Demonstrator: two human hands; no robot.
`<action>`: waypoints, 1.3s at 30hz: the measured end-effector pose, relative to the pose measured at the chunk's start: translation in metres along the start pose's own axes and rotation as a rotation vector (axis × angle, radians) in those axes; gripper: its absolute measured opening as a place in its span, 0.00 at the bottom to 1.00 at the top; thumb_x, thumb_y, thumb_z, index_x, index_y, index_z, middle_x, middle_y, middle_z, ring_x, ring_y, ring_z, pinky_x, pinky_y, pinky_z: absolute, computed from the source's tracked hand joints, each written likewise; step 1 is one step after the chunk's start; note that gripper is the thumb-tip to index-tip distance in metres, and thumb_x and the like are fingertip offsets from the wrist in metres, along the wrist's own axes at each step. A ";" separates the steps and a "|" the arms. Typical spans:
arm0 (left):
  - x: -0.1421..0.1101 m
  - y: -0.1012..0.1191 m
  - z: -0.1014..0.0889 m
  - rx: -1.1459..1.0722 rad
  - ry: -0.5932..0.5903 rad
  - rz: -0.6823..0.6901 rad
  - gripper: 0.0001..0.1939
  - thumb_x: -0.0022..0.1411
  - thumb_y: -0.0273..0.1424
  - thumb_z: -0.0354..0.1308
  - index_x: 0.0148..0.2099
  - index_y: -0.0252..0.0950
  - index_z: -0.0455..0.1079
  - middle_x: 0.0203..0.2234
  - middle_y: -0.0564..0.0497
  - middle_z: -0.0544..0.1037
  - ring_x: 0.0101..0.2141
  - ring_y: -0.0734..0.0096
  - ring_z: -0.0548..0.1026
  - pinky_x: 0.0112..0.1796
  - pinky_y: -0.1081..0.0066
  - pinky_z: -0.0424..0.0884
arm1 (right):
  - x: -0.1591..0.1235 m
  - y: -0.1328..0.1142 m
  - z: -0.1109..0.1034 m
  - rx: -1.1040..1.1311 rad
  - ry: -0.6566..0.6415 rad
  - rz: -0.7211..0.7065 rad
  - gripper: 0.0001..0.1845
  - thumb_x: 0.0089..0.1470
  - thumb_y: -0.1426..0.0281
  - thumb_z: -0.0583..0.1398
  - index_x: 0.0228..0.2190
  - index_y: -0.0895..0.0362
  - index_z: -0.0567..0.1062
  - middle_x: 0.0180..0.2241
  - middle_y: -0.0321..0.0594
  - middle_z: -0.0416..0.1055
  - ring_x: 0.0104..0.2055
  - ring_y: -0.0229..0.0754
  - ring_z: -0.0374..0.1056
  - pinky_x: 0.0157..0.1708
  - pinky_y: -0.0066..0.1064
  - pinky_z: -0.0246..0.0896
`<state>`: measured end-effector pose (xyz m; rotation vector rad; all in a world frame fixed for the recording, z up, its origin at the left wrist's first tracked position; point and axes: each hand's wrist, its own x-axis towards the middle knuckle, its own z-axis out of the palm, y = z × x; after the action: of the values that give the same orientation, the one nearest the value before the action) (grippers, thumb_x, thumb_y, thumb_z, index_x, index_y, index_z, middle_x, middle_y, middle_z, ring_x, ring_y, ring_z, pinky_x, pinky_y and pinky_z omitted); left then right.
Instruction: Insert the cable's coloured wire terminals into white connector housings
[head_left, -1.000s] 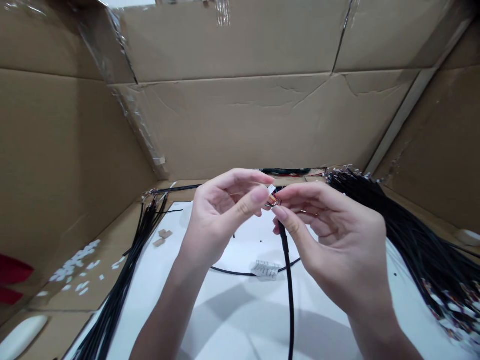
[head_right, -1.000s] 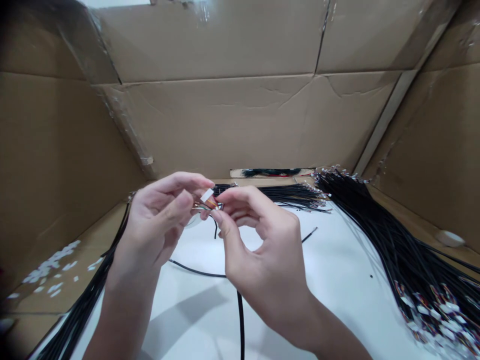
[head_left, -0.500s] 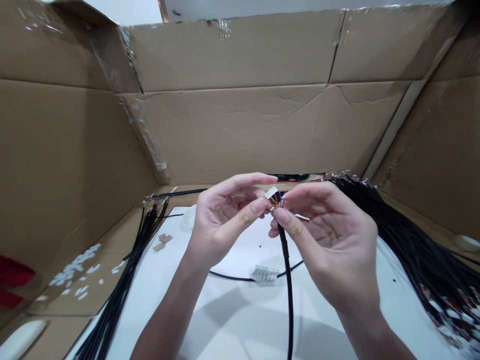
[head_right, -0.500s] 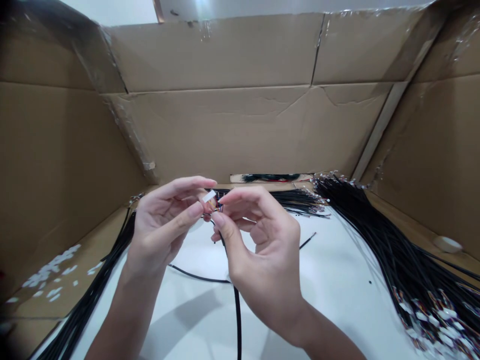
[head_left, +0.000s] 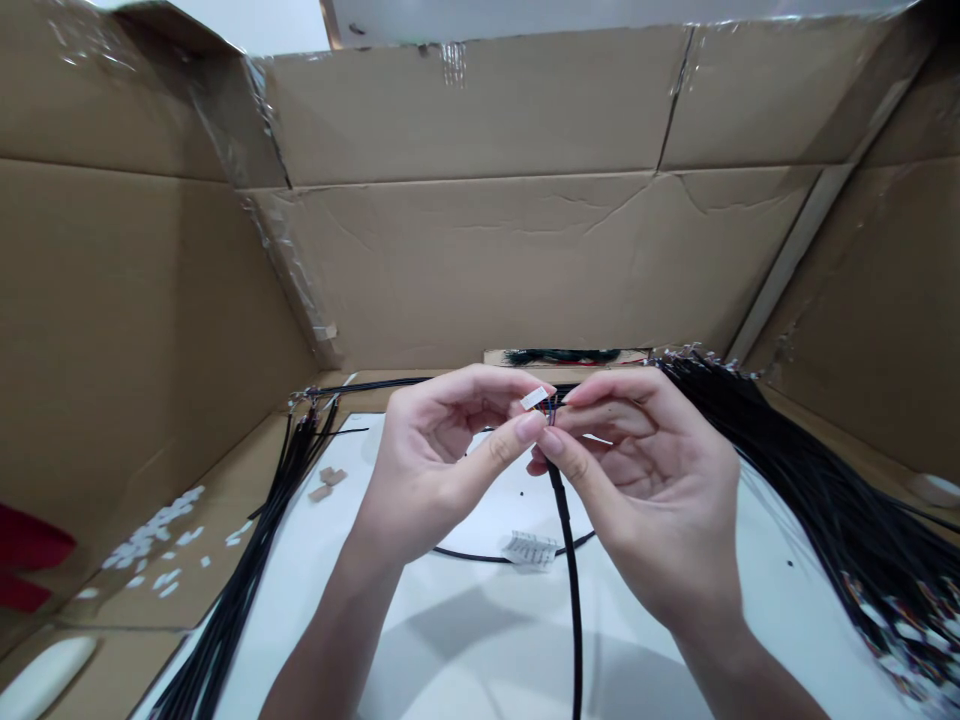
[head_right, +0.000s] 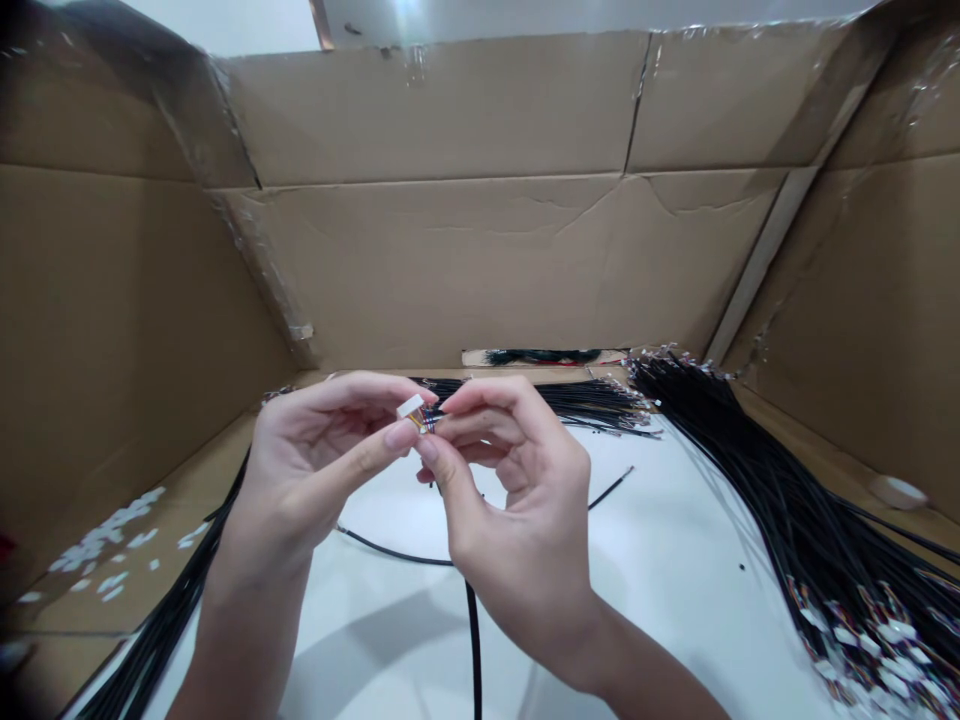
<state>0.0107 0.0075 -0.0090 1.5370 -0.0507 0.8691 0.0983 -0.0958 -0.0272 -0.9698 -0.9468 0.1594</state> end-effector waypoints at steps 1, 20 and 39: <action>0.000 0.000 0.000 0.003 0.009 0.013 0.06 0.58 0.22 0.65 0.37 0.36 0.79 0.27 0.53 0.78 0.26 0.77 0.77 0.28 0.78 0.78 | 0.001 0.000 -0.001 0.004 -0.007 0.006 0.15 0.46 0.83 0.66 0.33 0.54 0.71 0.26 0.28 0.74 0.26 0.31 0.74 0.29 0.18 0.74; 0.001 -0.003 0.001 0.064 0.194 0.055 0.13 0.55 0.19 0.67 0.39 0.43 0.81 0.26 0.58 0.82 0.26 0.83 0.78 0.30 0.88 0.77 | 0.009 0.006 -0.008 0.206 -0.149 0.182 0.04 0.57 0.73 0.64 0.30 0.59 0.76 0.27 0.34 0.75 0.26 0.30 0.71 0.27 0.21 0.72; 0.001 -0.002 -0.005 0.035 0.124 -0.008 0.09 0.55 0.22 0.67 0.38 0.39 0.80 0.29 0.55 0.82 0.30 0.80 0.78 0.32 0.85 0.77 | 0.008 0.009 -0.003 0.218 -0.109 0.182 0.05 0.59 0.74 0.62 0.30 0.60 0.72 0.28 0.33 0.71 0.25 0.29 0.68 0.27 0.21 0.69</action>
<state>0.0099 0.0126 -0.0103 1.5117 0.0605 0.9619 0.1075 -0.0885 -0.0298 -0.8501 -0.9187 0.4634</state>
